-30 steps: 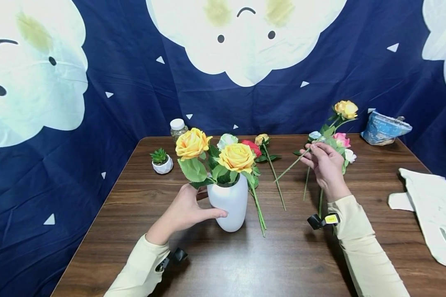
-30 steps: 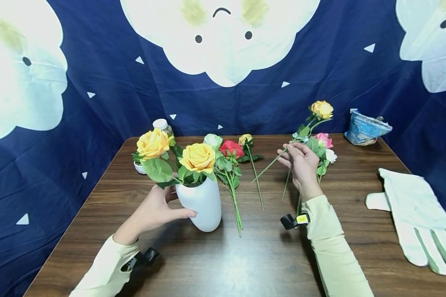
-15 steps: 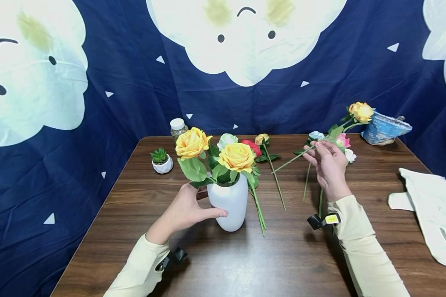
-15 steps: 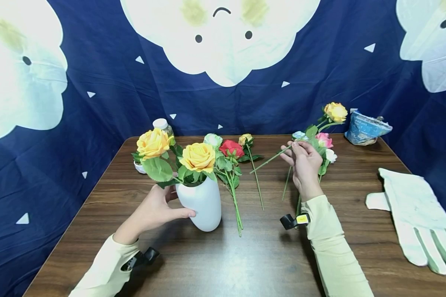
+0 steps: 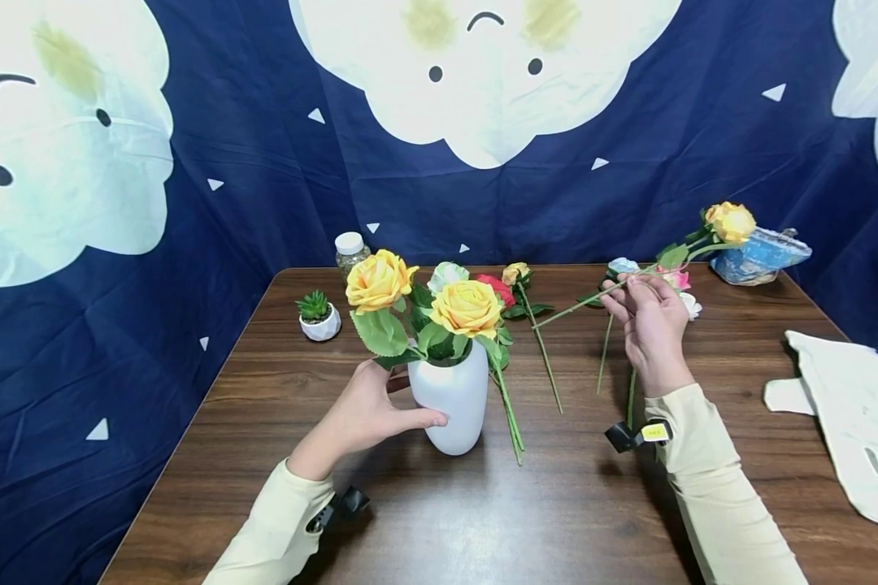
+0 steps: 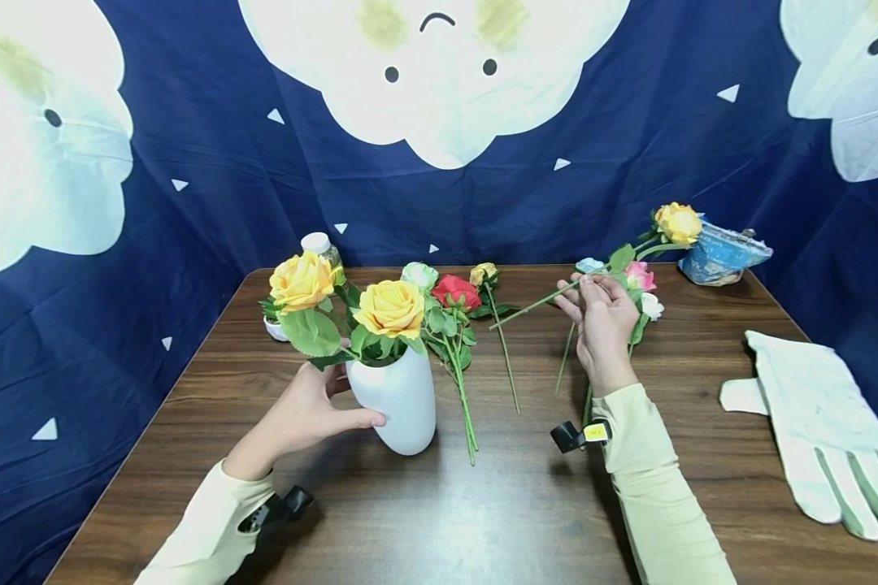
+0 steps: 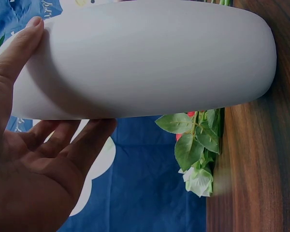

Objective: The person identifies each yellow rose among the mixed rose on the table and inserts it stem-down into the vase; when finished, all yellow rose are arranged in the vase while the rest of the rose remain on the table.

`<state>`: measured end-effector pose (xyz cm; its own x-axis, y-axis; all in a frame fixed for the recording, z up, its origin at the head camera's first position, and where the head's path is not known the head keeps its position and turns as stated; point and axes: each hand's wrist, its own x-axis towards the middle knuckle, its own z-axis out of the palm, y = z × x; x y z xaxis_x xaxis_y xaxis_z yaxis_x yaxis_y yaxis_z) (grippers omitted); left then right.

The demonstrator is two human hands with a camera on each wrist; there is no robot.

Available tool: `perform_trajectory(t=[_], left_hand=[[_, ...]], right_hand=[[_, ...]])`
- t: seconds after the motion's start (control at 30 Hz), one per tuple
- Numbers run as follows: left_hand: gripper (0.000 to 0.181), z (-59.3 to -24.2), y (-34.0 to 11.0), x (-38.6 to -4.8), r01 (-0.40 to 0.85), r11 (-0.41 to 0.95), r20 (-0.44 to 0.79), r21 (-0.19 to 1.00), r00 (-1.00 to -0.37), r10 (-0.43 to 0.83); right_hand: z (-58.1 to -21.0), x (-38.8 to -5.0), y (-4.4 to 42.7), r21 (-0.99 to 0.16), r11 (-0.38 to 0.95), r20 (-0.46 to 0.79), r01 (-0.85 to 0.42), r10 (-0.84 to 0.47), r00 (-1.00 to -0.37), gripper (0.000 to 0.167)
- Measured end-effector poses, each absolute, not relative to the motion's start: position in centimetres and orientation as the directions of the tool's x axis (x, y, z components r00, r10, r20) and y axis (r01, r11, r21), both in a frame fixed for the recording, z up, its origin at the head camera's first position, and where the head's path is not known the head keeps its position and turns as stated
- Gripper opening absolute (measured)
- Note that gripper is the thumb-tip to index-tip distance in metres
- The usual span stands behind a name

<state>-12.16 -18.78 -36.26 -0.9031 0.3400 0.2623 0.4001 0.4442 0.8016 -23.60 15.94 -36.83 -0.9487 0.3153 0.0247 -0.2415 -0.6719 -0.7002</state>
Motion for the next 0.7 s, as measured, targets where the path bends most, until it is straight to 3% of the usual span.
perform_trajectory(t=[0.7], left_hand=[[0.082,-36.1,-18.6,-12.1,0.391,0.431,0.26,0.813,-0.907,0.332]], right_hand=[[-33.2,-20.8,14.2,-0.542,-0.749,0.156,-0.381,0.355,-0.922,0.013]])
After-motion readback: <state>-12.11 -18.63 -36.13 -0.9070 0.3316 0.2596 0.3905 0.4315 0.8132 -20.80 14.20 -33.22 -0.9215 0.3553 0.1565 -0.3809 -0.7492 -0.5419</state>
